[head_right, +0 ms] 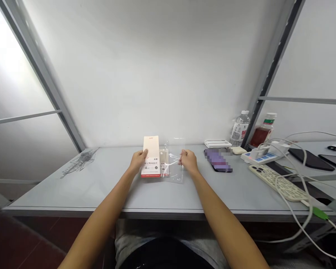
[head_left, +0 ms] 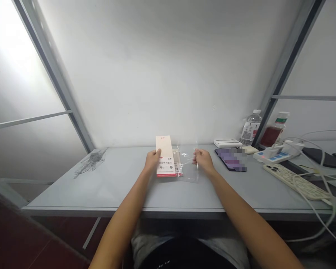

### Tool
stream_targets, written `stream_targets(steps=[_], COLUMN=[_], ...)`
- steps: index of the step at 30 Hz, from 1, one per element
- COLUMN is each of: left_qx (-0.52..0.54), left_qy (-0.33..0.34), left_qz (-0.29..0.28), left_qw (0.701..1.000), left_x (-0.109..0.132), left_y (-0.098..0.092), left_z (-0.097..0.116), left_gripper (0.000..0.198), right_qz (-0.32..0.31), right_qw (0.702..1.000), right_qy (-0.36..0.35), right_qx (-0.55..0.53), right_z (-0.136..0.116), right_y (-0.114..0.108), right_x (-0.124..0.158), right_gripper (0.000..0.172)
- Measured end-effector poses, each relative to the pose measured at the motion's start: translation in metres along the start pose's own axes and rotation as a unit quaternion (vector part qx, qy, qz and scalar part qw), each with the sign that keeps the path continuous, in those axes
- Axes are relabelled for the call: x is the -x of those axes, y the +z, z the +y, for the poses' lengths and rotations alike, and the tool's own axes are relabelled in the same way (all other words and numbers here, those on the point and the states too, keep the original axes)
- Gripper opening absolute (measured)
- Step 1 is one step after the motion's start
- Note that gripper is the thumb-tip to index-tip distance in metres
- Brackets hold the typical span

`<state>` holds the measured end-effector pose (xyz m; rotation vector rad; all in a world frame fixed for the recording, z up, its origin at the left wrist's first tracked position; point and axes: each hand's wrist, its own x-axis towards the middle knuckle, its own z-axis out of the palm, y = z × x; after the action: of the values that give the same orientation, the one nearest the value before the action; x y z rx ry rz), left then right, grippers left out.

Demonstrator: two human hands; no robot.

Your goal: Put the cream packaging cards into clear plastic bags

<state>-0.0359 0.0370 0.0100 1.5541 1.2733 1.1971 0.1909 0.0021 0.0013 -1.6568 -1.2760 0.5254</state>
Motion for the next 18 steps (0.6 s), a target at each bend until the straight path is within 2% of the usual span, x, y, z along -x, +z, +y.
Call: stream_targets(steps=[1,3,5,7,9,12,14,16,18], left_qx=[-0.06,-0.107,-0.264,-0.312,-0.338,-0.379,-0.433,-0.449,-0.455], left_qy=[-0.025,-0.051,-0.113,-0.14,-0.146,-0.111,-0.029,0.019,0.022], left_qz=[0.009,0.016,0.015,0.04,0.072,0.106,0.086,0.031,-0.044], left_qw=[0.998,0.993,0.958,0.939,0.927,0.913,0.897,0.893,0.889], left_x=[-0.003,-0.008,-0.01,-0.01,-0.008,-0.001,0.004,0.011,0.017], left_y=[-0.008,-0.025,-0.042,-0.053,-0.057,-0.045,-0.03,-0.013,0.003], left_z=[-0.001,-0.004,-0.006,-0.007,-0.007,-0.003,0.002,0.006,0.009], left_gripper=[0.042,0.038,0.034,0.027,0.032,0.044,0.044,0.048,0.057], right_qz=[0.002,0.015,0.032,0.043,0.051,0.041,-0.009,-0.076,-0.127], right_qw=[0.999,0.996,0.988,0.978,0.969,0.96,0.951,0.941,0.932], right_qy=[0.004,0.012,0.025,0.039,0.044,0.012,-0.038,-0.075,-0.088], right_qx=[0.032,0.091,0.149,0.201,0.237,0.277,0.305,0.321,0.327], right_z=[0.003,0.011,0.017,0.022,0.023,0.021,0.019,0.019,0.023], right_y=[-0.005,-0.014,-0.021,-0.026,-0.026,-0.017,-0.009,0.0,0.007], right_x=[-0.003,-0.009,-0.014,-0.016,-0.015,-0.012,-0.008,-0.006,-0.005], right_gripper=[0.034,0.034,0.035,0.04,0.05,0.058,0.055,0.051,0.047])
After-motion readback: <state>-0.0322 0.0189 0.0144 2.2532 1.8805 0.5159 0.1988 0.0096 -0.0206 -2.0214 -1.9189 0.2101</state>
